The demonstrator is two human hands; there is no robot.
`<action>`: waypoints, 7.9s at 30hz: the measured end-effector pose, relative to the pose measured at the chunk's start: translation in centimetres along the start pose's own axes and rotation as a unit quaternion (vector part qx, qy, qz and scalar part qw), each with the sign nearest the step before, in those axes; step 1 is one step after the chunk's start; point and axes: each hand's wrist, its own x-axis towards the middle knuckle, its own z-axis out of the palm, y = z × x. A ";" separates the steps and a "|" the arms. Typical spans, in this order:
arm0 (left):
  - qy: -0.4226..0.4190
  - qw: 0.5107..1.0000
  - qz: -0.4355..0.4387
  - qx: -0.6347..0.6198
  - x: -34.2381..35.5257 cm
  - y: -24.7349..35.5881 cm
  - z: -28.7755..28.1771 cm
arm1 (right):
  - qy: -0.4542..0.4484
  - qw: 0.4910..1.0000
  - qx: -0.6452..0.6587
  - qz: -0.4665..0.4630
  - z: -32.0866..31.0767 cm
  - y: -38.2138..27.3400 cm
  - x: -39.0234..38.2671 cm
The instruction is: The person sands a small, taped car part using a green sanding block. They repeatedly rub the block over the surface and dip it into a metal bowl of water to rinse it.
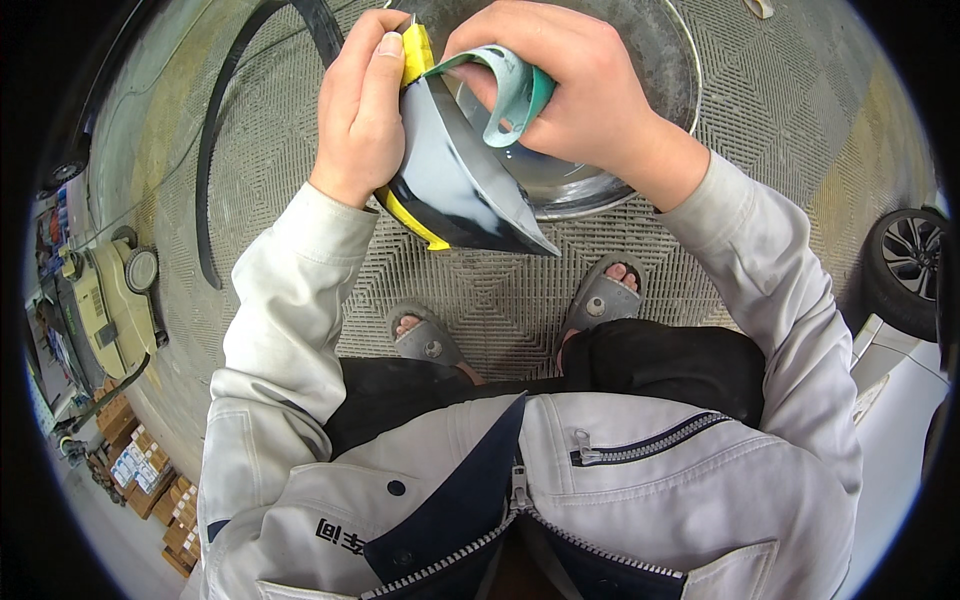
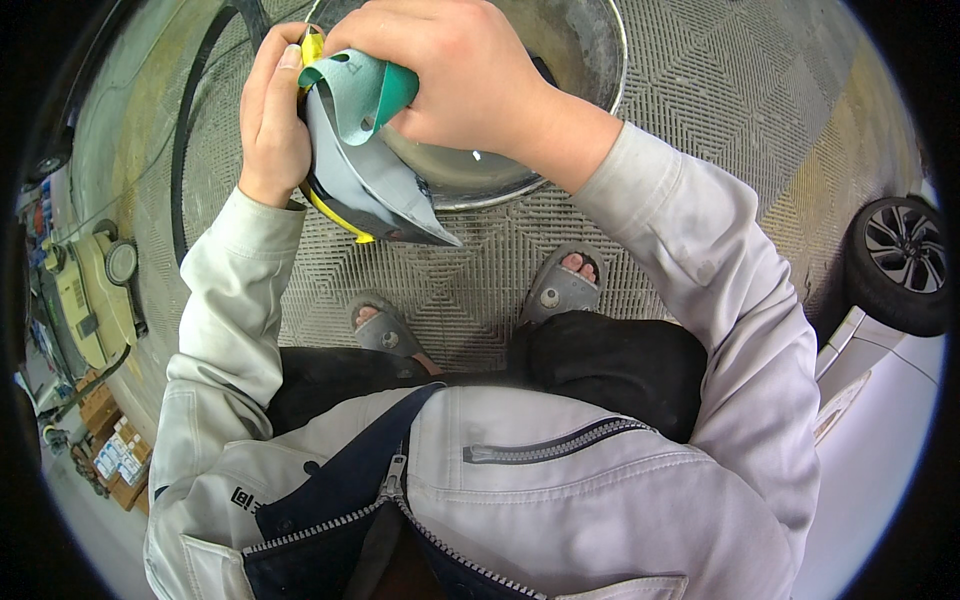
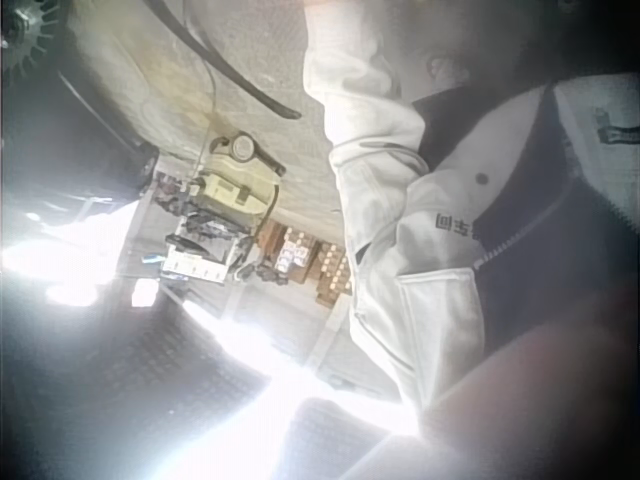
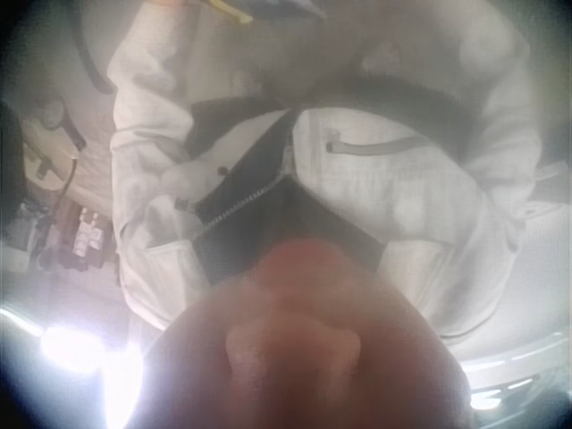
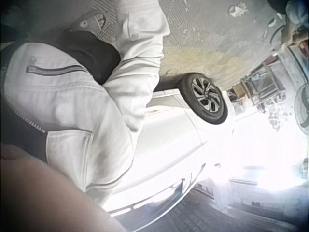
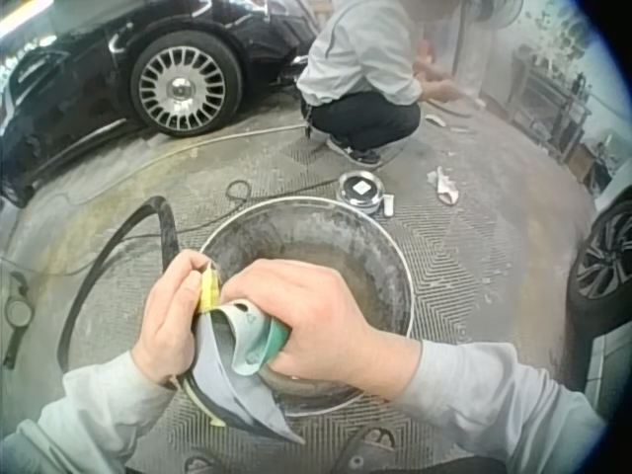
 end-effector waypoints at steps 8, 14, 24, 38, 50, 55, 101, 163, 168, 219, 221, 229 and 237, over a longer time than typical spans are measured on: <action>0.003 1.000 -0.014 0.000 -0.1 0.0 0.2 | 0.020 0.999 0.001 -0.030 0.2 0.0 0.3; -0.011 0.999 0.025 0.044 0.1 -0.1 -0.1 | 0.037 0.999 0.025 0.010 0.3 -0.3 0.4; -0.001 1.000 -0.018 0.015 -0.1 1.2 0.6 | 0.015 1.000 0.011 0.021 0.1 -0.3 -0.1; 0.028 0.999 -0.005 0.031 0.1 1.0 0.8 | -0.015 0.997 0.000 0.069 -0.1 -0.3 -0.3; 0.006 0.999 -0.027 0.016 -0.2 0.9 0.6 | -0.060 0.988 -0.107 0.091 0.9 1.0 -1.7; -0.001 1.000 -0.018 0.003 0.0 0.7 0.7 | -0.099 0.980 -0.133 0.107 1.3 2.2 -3.2; -0.006 0.999 -0.001 0.052 0.0 0.4 0.4 | 0.020 1.000 -0.022 -0.006 0.2 -0.2 -0.1; -0.009 0.998 0.010 0.066 0.3 0.4 0.1 | 0.016 0.998 0.024 0.048 -0.1 -0.7 0.3; -0.009 0.998 0.007 0.063 0.3 0.4 0.0 | 0.019 0.999 0.008 0.037 0.0 -0.1 -0.2; -0.008 0.998 0.000 0.066 0.2 -0.1 0.1 | 0.014 0.999 -0.029 0.031 -0.1 -0.9 0.2; -0.003 0.998 0.013 0.064 0.3 -0.1 0.1 | 0.013 0.999 -0.022 0.028 -0.1 -1.0 0.3; -0.007 1.000 -0.013 0.023 0.1 0.1 0.2 | 0.035 0.999 -0.007 0.034 0.3 -0.7 -0.1; 0.006 1.000 -0.019 -0.019 0.0 -0.3 0.1 | 0.012 0.998 -0.016 0.056 0.2 -0.4 -0.3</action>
